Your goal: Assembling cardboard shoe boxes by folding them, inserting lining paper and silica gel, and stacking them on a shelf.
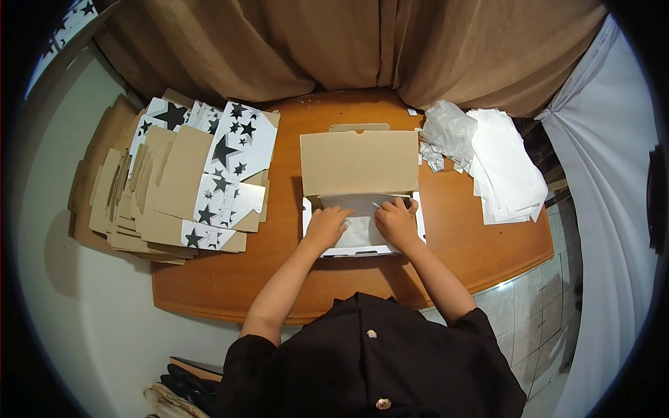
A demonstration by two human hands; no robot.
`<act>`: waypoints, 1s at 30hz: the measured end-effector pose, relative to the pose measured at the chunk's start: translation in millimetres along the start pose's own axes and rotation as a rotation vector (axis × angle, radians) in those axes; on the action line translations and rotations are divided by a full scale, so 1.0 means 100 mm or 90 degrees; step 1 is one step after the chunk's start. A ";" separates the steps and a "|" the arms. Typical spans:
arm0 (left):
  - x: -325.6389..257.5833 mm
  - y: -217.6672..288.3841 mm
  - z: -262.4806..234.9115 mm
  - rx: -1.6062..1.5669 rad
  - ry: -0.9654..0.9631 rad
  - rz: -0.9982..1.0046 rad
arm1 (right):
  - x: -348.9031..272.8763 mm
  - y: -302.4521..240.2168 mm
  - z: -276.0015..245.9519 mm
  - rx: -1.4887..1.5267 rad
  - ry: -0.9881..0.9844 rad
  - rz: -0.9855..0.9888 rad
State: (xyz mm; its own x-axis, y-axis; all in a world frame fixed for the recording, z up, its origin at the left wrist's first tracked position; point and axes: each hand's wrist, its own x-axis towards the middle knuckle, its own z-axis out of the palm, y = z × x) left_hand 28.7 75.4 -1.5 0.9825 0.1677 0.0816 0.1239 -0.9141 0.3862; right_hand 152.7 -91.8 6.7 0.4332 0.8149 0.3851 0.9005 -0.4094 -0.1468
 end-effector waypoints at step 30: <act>-0.32 0.13 -0.48 0.034 0.038 0.086 | 0.05 0.01 -0.35 0.024 -0.315 0.006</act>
State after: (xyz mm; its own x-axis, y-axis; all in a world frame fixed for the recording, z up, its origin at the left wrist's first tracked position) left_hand -7.5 75.8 44.7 0.9807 0.0622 0.1852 0.0001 -0.9481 0.3180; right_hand 154.7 -102.3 40.3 0.3992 0.9120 -0.0938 0.8933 -0.4100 -0.1843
